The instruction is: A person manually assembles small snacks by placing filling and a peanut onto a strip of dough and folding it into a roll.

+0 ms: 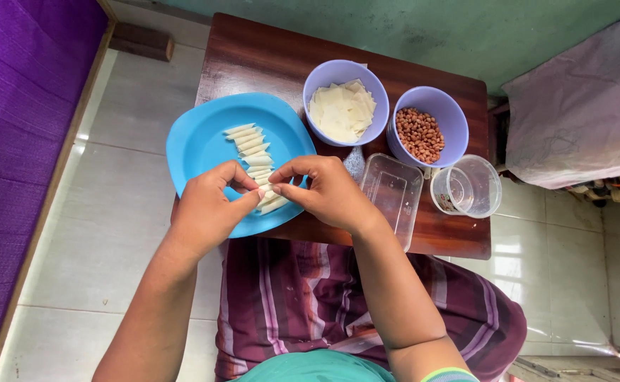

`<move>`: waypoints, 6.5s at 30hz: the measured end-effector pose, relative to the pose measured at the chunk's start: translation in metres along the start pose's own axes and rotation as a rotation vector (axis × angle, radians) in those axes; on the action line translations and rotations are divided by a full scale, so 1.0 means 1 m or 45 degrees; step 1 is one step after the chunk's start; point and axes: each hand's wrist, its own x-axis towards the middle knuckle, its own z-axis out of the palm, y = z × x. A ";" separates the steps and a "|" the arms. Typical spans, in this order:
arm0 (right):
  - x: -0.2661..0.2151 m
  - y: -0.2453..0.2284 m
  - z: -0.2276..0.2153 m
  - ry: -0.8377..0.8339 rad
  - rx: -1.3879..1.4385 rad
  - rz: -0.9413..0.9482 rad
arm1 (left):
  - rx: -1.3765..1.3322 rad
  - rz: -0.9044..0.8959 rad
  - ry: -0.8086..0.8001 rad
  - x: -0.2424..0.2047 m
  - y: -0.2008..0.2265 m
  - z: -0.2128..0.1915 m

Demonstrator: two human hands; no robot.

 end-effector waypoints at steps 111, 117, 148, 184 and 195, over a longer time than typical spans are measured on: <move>0.046 -0.008 0.039 -0.212 -0.597 0.090 | 0.780 0.502 0.101 0.037 -0.004 -0.015; 0.029 -0.010 0.040 -0.176 -0.581 0.028 | 0.788 0.527 0.134 0.017 0.001 -0.015; -0.181 0.132 -0.100 0.513 -0.304 -0.346 | 0.573 1.367 0.070 -0.003 0.055 0.208; -0.142 0.018 -0.172 0.774 -0.295 -0.206 | -0.013 1.429 0.385 0.003 0.126 0.169; -0.078 0.007 -0.150 0.588 -0.325 -0.296 | 0.608 1.040 0.539 0.037 0.098 0.087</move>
